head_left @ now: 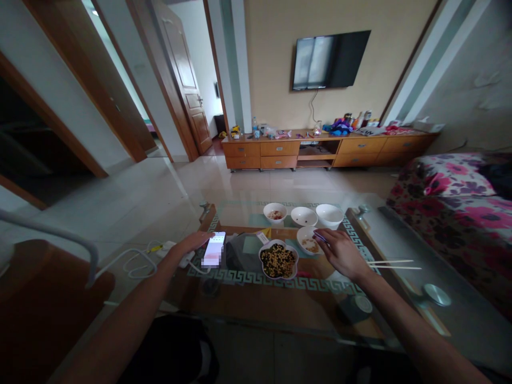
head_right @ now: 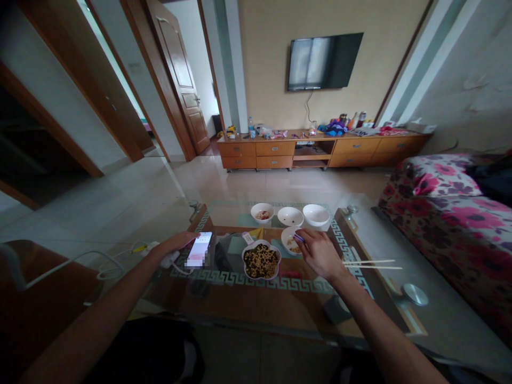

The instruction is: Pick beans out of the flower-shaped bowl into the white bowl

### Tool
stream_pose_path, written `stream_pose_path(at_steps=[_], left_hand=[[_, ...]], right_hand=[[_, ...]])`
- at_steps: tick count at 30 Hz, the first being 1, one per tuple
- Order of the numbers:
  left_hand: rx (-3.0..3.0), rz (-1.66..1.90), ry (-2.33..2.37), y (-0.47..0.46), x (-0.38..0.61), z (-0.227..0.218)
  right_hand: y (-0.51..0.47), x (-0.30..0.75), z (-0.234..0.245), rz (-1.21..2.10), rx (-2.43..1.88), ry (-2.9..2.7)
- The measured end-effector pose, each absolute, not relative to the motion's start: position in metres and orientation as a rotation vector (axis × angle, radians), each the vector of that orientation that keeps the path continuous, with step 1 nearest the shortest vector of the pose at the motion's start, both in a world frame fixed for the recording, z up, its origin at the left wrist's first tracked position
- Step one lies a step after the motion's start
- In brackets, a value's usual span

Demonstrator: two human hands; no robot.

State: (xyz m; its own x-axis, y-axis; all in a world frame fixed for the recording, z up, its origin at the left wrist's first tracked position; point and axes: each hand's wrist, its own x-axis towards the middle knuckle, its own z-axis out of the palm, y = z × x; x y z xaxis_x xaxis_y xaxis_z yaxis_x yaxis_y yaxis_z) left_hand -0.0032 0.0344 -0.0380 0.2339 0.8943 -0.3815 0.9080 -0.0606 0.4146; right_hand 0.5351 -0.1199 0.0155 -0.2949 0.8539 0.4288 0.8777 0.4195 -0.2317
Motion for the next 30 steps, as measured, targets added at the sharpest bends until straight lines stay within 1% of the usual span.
stream_pose_path(at_steps=[7, 11, 14, 18, 22, 26, 30], left_hand=[[2.062, -0.094, 1.64, 0.021, -0.005, -0.03], [2.079, -0.165, 1.73, 0.015, 0.004, -0.026], [2.06, -0.237, 1.828, 0.01, 0.017, -0.022], [2.068, -0.259, 2.003, 0.003, 0.039, -0.021], [2.073, -0.253, 2.068, 0.0, 0.053, -0.022], [2.091, -0.204, 2.072, 0.009, 0.047, -0.027], [2.067, -0.175, 2.102, 0.026, 0.041, -0.035]], right_hand=[[-0.119, 0.534, 0.024, 0.034, -1.463, -2.202], [-0.118, 0.533, 0.031, 0.113, -1.444, -2.187], [-0.115, 0.536, 0.033, 0.11, -1.42, -2.189], [-0.112, 0.539, 0.026, 0.127, -1.411, -2.268], [-0.11, 0.541, 0.016, 0.205, -1.418, -2.347], [-0.102, 0.55, 0.009, 0.126, -1.463, -2.272], [-0.091, 0.568, 0.001, 0.107, -1.618, -2.17]])
